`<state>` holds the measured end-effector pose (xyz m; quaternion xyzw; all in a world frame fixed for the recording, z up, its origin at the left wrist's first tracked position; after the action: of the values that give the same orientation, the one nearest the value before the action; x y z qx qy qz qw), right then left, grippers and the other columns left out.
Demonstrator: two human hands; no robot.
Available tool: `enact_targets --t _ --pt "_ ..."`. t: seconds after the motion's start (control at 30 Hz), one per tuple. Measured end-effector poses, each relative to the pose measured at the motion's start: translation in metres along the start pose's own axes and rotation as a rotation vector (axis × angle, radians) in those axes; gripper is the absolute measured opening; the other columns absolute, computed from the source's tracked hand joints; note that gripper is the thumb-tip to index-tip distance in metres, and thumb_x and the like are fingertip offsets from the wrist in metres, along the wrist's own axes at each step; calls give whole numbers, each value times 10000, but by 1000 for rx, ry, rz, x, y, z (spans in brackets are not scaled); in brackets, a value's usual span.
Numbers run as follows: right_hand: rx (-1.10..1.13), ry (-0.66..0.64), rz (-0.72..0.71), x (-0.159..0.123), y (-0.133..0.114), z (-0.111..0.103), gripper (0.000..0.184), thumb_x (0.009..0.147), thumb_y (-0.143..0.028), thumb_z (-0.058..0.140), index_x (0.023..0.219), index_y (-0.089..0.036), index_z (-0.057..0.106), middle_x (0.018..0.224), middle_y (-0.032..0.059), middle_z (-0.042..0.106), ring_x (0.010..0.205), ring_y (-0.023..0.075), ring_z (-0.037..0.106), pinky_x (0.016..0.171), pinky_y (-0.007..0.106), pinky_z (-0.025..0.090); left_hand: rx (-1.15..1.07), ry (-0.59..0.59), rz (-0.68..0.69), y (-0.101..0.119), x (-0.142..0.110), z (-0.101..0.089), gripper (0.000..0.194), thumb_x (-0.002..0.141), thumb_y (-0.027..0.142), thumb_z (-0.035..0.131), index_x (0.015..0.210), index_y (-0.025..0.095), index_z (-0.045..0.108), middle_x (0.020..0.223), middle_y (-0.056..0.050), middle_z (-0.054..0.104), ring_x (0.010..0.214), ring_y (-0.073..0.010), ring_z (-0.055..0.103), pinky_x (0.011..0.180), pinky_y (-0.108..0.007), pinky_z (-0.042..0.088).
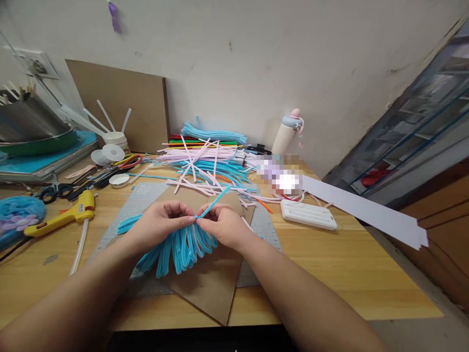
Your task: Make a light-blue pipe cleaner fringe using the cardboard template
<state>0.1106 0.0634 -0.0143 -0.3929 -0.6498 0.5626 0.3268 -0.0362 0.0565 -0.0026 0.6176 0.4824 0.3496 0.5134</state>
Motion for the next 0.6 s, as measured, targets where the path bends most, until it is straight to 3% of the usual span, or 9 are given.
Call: enact_targets --t 0.13,0.37,0.6 --pt "-63 -28 -1 -2 -5 0 112 730 -265 558 774 -168 521 612 -45 455 537 71 391 487 194 302 41 3 14 1 0 0 276 670 384 658 767 128 626 666 -18 628 585 -119 547 537 -220 413" --pt "-121 -66 -23 -4 -8 -1 151 750 -300 546 827 -171 527 629 -37 458 556 80 407 498 198 314 114 32 35 1 0 -2 268 673 390 650 747 134 630 665 -29 641 583 -127 551 528 -224 413" --pt "-342 -34 -134 -5 -12 -2 39 685 -179 542 719 -170 526 634 -35 482 586 88 406 532 202 319 252 18 69 5 -3 1 261 679 398 627 747 149 665 649 -25 644 578 -132 534 504 -215 383"
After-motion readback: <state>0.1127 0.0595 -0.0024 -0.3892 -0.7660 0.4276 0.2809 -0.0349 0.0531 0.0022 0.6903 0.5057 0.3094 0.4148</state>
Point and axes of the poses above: each hand's wrist, its own x-axis towards the middle knuckle, its own z-axis out of the palm, y = z × x, the point moved 4 cm from there along x, towards the middle knuckle
